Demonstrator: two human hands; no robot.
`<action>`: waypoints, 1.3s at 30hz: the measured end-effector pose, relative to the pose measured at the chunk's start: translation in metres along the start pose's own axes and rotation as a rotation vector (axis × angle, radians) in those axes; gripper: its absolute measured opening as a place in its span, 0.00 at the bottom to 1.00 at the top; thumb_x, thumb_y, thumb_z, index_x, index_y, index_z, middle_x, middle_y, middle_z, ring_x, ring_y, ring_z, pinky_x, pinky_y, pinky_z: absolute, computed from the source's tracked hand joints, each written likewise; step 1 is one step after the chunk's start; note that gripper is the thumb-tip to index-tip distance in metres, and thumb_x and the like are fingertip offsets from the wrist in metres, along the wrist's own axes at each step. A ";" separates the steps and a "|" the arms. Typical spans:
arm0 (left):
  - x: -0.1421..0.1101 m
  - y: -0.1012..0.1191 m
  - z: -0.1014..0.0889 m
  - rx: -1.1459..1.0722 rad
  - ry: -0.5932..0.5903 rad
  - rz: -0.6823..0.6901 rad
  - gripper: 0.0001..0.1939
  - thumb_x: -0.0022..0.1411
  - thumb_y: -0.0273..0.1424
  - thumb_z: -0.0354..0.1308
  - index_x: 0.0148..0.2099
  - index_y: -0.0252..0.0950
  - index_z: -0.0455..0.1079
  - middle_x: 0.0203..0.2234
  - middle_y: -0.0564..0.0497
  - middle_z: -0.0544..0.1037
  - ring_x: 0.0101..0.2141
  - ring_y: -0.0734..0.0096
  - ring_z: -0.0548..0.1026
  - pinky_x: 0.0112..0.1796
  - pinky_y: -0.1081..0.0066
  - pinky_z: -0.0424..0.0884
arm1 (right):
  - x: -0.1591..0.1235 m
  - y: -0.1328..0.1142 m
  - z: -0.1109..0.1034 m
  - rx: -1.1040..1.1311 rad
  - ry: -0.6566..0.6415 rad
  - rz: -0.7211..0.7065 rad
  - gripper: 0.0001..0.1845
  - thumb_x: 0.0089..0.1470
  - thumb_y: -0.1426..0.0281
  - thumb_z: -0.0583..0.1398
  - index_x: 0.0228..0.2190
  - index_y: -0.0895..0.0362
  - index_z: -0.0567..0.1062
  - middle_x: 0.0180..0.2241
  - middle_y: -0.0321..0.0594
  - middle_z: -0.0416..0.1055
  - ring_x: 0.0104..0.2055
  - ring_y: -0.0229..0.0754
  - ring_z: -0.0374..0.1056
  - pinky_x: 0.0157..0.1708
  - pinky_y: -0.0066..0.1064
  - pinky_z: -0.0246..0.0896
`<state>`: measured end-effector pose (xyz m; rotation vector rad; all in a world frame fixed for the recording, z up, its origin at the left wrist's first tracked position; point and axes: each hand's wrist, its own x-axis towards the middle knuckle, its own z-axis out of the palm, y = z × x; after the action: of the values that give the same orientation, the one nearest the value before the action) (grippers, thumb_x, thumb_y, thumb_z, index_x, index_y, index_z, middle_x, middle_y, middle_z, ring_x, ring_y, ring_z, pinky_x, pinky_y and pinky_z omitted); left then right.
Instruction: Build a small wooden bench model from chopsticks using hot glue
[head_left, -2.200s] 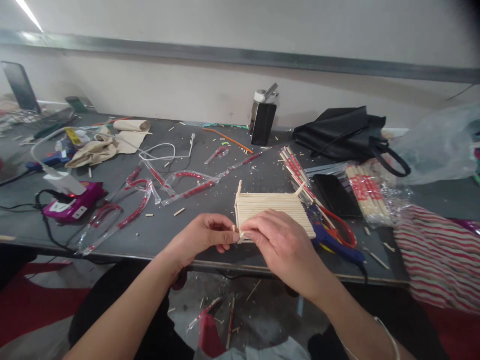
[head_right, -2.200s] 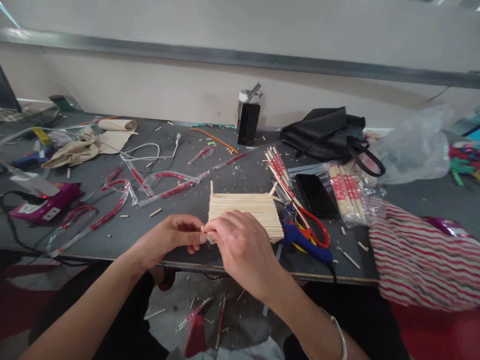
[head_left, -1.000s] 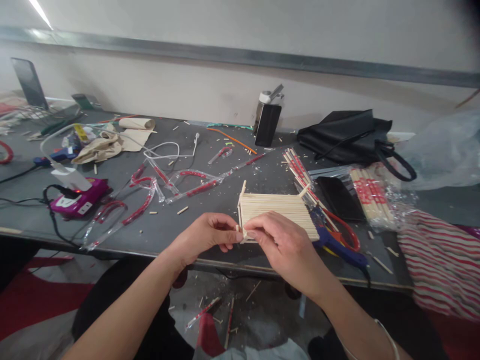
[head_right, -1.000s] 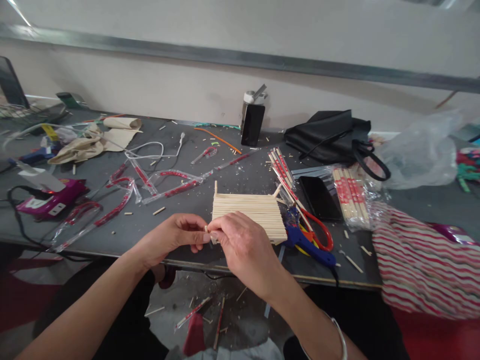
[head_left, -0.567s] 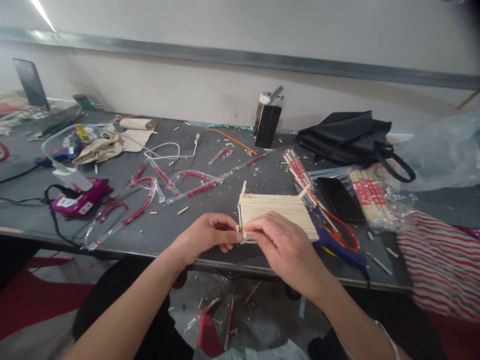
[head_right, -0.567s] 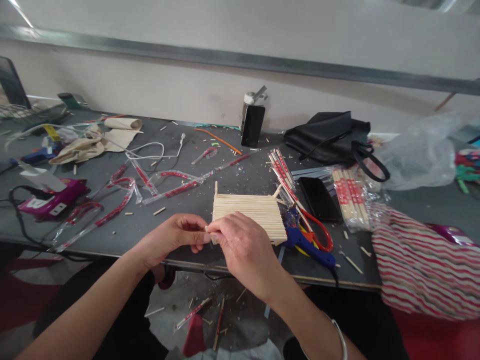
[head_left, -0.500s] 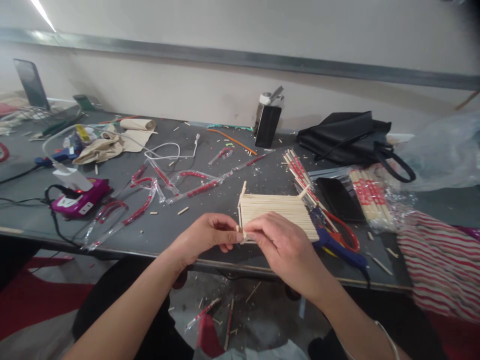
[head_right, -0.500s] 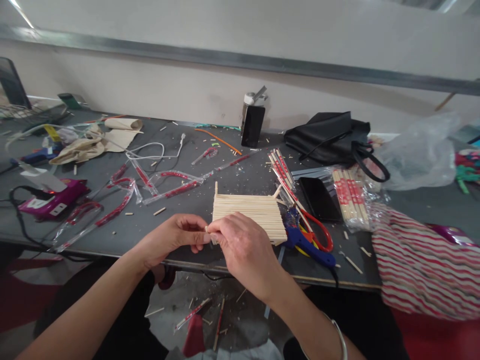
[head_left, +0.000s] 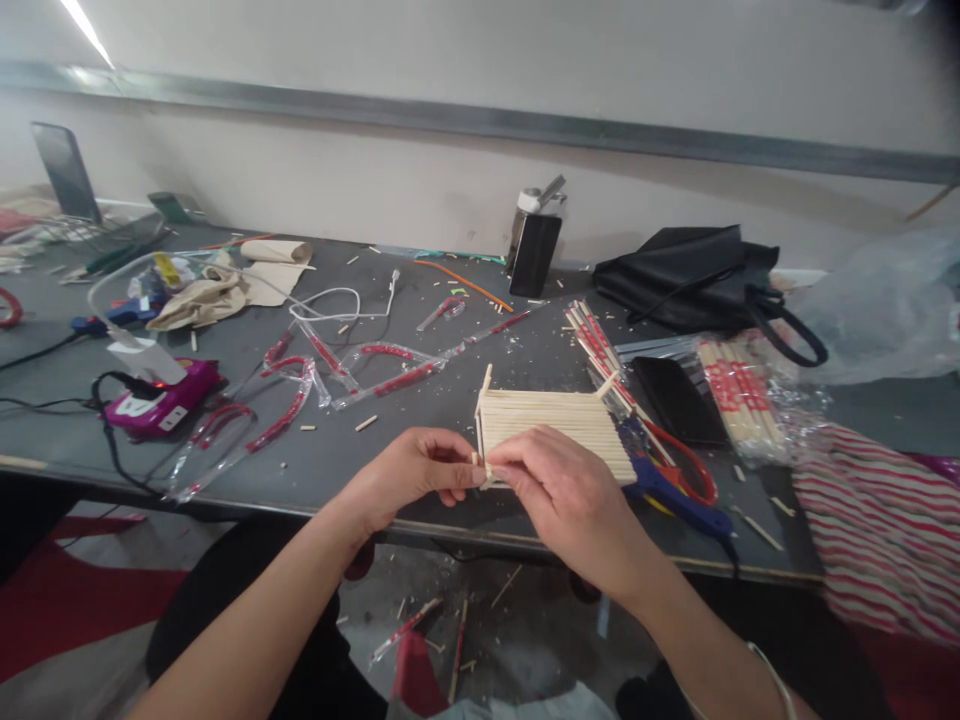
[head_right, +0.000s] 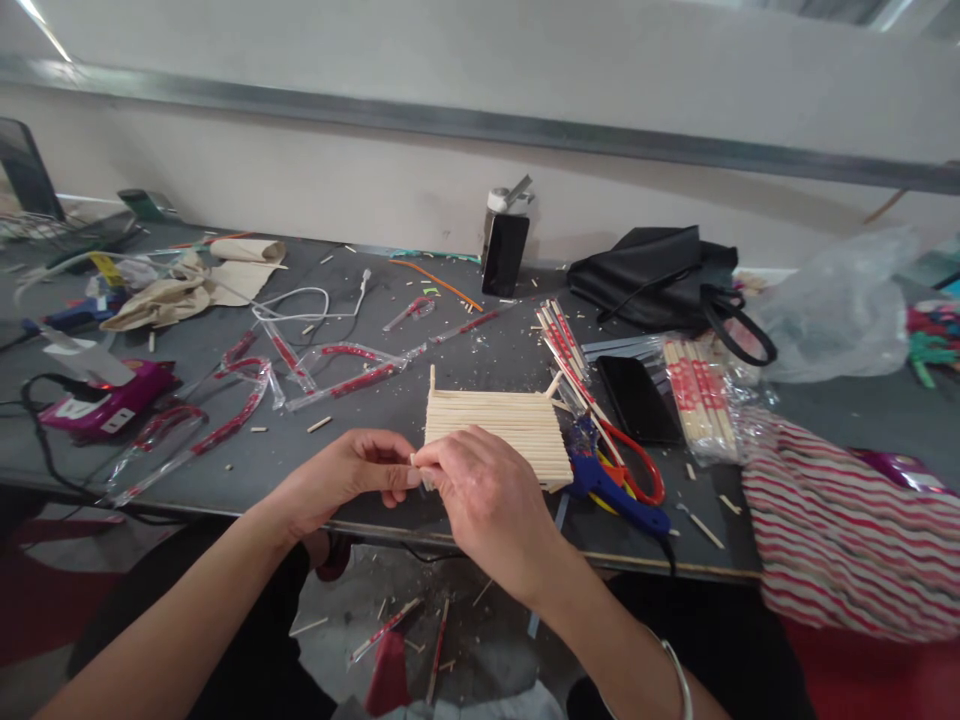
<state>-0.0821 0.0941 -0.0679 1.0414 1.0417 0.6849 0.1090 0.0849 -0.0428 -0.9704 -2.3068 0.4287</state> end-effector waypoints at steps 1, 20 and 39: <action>0.000 0.000 0.000 -0.003 -0.001 0.000 0.12 0.47 0.35 0.69 0.30 0.32 0.74 0.19 0.56 0.73 0.22 0.78 0.68 0.27 0.75 0.66 | 0.000 0.000 0.000 -0.001 -0.003 0.003 0.08 0.61 0.78 0.54 0.34 0.57 0.72 0.31 0.39 0.73 0.35 0.42 0.67 0.37 0.33 0.61; 0.001 -0.002 -0.001 -0.003 -0.011 0.016 0.11 0.48 0.34 0.68 0.31 0.31 0.73 0.20 0.56 0.72 0.22 0.78 0.68 0.27 0.75 0.66 | -0.001 -0.005 -0.007 -0.040 0.089 -0.055 0.06 0.59 0.73 0.58 0.39 0.57 0.72 0.35 0.41 0.75 0.38 0.43 0.69 0.39 0.35 0.63; 0.001 -0.005 -0.003 -0.012 -0.040 0.020 0.12 0.49 0.34 0.68 0.32 0.31 0.73 0.21 0.54 0.73 0.22 0.77 0.69 0.27 0.74 0.68 | -0.002 -0.002 -0.008 -0.065 0.065 -0.030 0.05 0.59 0.72 0.59 0.37 0.57 0.75 0.34 0.41 0.76 0.38 0.43 0.70 0.39 0.37 0.65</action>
<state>-0.0846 0.0948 -0.0731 1.0520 0.9925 0.6830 0.1144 0.0826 -0.0364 -0.9652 -2.2856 0.3075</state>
